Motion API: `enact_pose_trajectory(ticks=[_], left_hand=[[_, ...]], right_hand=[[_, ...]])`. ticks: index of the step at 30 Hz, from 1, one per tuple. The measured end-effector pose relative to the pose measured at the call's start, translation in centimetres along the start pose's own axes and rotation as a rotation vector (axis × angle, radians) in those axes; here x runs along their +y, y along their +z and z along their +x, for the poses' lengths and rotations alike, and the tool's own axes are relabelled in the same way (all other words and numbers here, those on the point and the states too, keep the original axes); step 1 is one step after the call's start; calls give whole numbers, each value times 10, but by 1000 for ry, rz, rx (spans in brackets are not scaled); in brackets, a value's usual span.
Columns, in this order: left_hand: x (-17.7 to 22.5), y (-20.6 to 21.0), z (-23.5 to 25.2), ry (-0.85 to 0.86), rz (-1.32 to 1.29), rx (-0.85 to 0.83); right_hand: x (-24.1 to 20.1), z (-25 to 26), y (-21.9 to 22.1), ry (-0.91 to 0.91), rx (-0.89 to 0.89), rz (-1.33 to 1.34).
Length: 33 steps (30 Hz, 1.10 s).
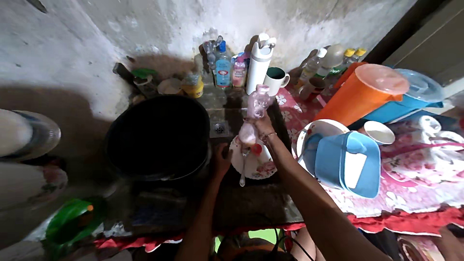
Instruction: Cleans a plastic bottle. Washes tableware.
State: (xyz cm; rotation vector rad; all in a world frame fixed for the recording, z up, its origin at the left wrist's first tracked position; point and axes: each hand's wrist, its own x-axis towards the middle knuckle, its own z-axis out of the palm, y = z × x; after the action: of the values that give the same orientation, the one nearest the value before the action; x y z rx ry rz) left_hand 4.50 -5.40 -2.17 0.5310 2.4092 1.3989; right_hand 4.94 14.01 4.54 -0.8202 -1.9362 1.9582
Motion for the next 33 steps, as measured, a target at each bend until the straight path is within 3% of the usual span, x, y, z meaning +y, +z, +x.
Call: enact_pose_trajectory(ticks=[3,6,9,11,13,16,18,21,25,29,33], left_hand=[[30,15,1,120,-232,30],[34,28,16,278,-416,93],[42,1,5,102,-578,-207],[39,-3,-3,-16,-919,-360],[38,2,0,-106,-1148,-420],[35,9,14,-210,-898,-236],[24,7,17,-208,-744,-61],[2,8,9,-165,-652,146],[-19,14,8,-28,-416,205],[-16,12,4,-27,-243,148],[-13,11,4,6,-169,153]], right_hand=[[-14,-22,8,44,-25,-6],[-23,-38,5,26,-141,68],[-23,-32,-17,-10,-365,313],[-21,-34,-22,-4,-516,453],[-27,-41,-17,-55,-443,352],[-37,-46,-16,-181,-169,-42],[-32,-36,-17,-212,-126,20],[-17,-28,-17,-88,-78,130],[-5,-19,-7,-81,-65,170],[2,-12,1,-112,-21,108],[0,-7,6,-115,-41,248]])
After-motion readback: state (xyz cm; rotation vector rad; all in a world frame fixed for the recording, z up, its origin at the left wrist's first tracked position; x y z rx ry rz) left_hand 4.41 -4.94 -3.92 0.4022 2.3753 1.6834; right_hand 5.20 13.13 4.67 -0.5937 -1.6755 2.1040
